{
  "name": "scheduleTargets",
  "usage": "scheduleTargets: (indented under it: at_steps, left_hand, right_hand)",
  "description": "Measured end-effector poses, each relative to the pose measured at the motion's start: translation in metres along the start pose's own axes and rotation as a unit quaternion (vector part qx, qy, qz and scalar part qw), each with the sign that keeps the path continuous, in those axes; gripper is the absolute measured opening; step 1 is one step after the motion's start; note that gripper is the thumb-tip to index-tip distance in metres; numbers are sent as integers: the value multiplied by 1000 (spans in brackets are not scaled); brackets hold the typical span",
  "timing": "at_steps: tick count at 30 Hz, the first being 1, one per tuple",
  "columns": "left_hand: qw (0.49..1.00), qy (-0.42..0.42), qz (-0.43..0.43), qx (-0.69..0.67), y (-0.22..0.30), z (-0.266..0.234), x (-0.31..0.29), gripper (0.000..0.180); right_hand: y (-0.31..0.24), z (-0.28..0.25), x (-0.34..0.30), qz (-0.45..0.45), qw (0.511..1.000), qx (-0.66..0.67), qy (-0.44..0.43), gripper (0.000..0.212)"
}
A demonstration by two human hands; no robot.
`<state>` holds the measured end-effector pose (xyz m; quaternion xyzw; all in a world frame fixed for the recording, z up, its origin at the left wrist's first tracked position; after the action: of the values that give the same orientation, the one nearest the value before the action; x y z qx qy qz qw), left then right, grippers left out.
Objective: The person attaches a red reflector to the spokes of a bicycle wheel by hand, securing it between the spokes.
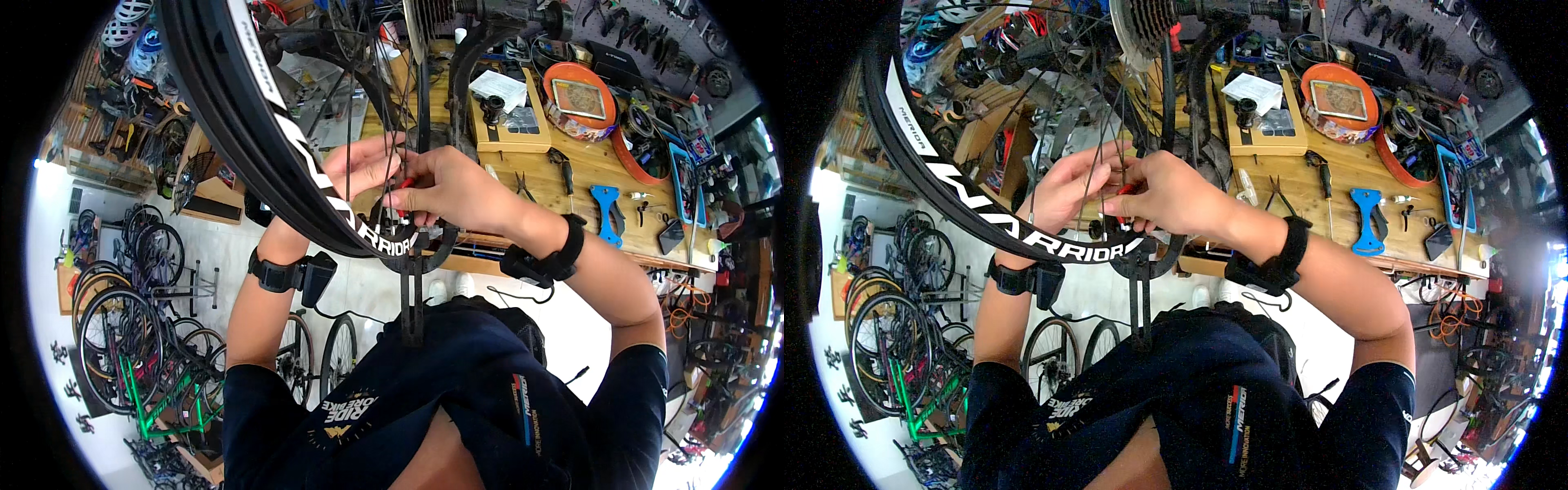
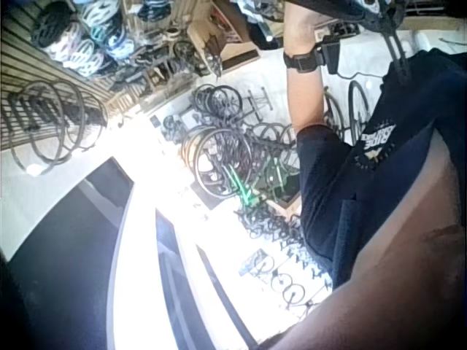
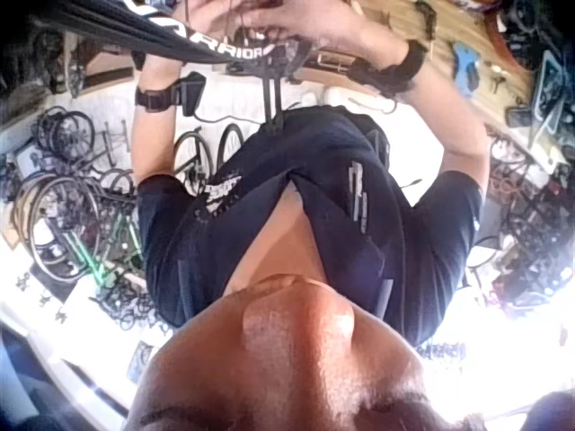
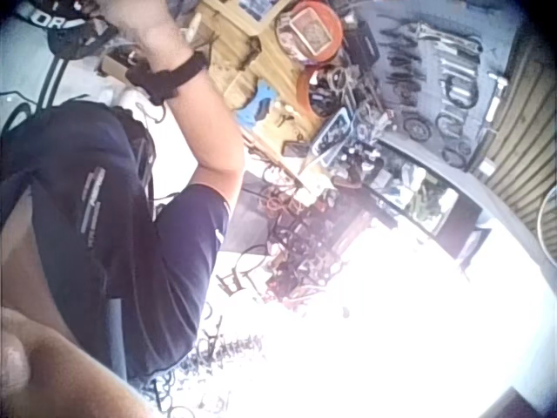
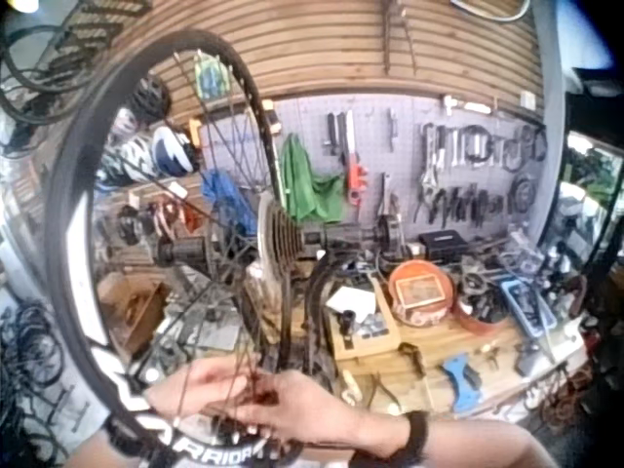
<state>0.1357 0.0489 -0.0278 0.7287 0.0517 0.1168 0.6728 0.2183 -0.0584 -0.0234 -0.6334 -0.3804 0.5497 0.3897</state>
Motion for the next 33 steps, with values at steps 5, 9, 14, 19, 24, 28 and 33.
scheduleTargets:
  at_steps: [5, 9, 14, 19, 24, 28, 33]
  left_hand:
    - [998, -12, -11, 57, -5, 11, 13, 60]
    - [995, 47, 0, 86, -17, -3, 17, 51]
    - [995, 83, -60, 7, 20, 9, 5, 61]
    - [996, 11, 5, -89, 49, 29, 4, 61]
    - [997, 10, 14, -71, 84, 27, 7, 88]
    - [994, -13, 88, -67, 119, 26, 14, 93]
    - [988, -17, 115, -98, 142, 26, 17, 96]
  right_hand:
    - [29, -19, 44, 2, 998, -60, -28, 24]
    - [39, -45, 73, 9, 984, -172, 46, 29]
    - [36, -40, 66, 3, 990, -139, 5, 26]
    - [31, -22, 55, -57, 993, -55, -84, 28]
    - [9, -7, 25, -40, 993, -66, -84, 30]
    - [-34, 3, -16, -33, 995, 5, -91, 34]
    - [-57, 6, -30, -46, 994, 80, -57, 37]
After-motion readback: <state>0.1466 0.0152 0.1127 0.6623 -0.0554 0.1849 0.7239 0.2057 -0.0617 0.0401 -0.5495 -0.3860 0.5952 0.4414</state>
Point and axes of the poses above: each hand's wrist, its own x-axis towards the middle knuckle, its own z-axis out of the palm, y = z × x, the point moved 7 cm from there along x, towards the middle knuckle, and after that the axes turned 13 degrees about z, right-handed, at the moved point
